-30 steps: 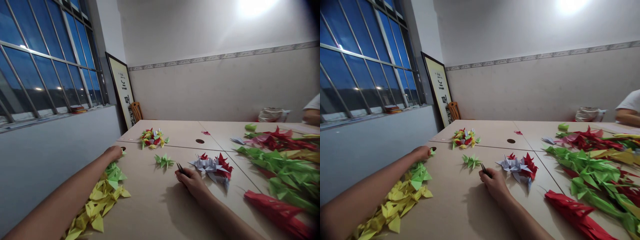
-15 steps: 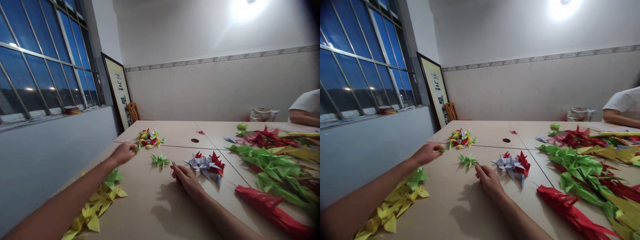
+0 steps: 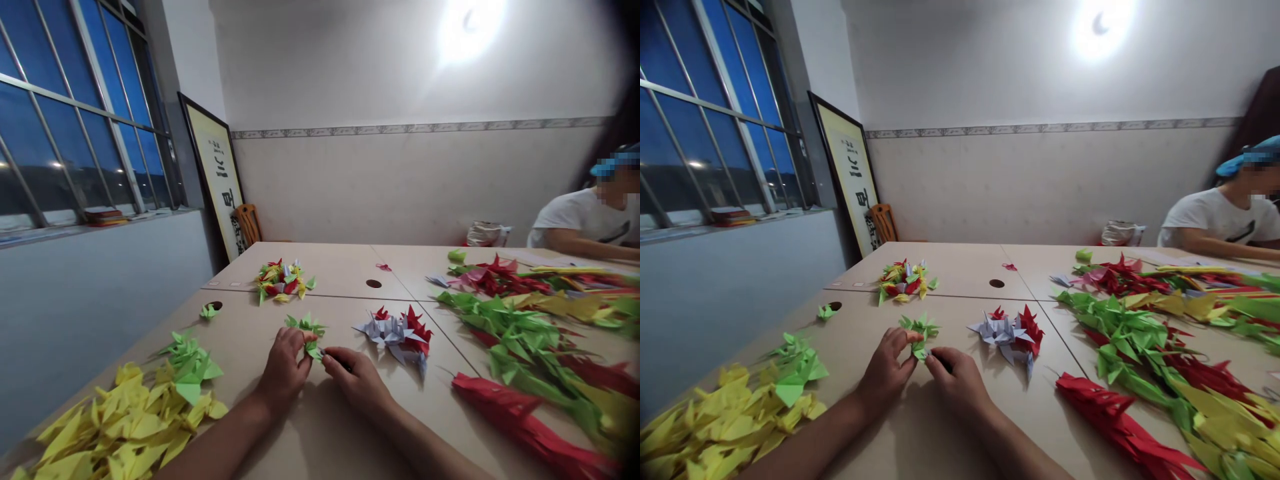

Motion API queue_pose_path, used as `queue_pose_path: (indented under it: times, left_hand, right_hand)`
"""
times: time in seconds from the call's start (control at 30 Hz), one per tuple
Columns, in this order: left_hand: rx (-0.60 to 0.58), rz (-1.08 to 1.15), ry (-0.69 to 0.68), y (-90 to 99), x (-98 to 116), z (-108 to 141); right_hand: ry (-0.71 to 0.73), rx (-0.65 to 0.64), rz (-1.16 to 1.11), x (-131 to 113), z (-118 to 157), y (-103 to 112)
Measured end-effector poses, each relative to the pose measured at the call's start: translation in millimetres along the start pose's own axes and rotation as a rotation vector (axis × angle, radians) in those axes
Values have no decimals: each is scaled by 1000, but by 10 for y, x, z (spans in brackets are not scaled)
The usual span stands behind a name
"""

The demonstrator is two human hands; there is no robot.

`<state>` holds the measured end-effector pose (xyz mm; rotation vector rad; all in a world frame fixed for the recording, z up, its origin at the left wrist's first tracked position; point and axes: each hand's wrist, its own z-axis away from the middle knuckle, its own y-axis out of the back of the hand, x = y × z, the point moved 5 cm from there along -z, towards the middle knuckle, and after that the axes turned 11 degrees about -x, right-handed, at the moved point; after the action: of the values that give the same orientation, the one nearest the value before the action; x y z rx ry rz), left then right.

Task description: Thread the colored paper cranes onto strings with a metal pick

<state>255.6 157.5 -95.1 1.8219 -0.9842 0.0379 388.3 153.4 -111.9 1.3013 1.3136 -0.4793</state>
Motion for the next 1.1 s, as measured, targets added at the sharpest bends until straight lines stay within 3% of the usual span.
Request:
queue_pose_path:
  times: [0.47, 0.6, 0.7, 0.83, 0.93, 1.1]
  left_hand:
    - [-13, 70, -82, -39, 62, 36]
    - [7, 257, 96, -55, -17, 29]
    - [97, 594, 304, -103, -161, 37]
    - [182, 1047, 454, -211, -288, 55]
    - [189, 1153, 527, -239, -293, 77]
    - [145, 1149, 508, -236, -231, 79]
  right_hand:
    - [-32, -32, 111, 36, 1, -13]
    - [-52, -16, 113, 52, 5, 0]
    - [-70, 10, 112, 62, 11, 17]
    - [-65, -2, 115, 34, 19, 6]
    - [-48, -23, 121, 16, 21, -18]
    - [-40, -32, 133, 45, 20, -33]
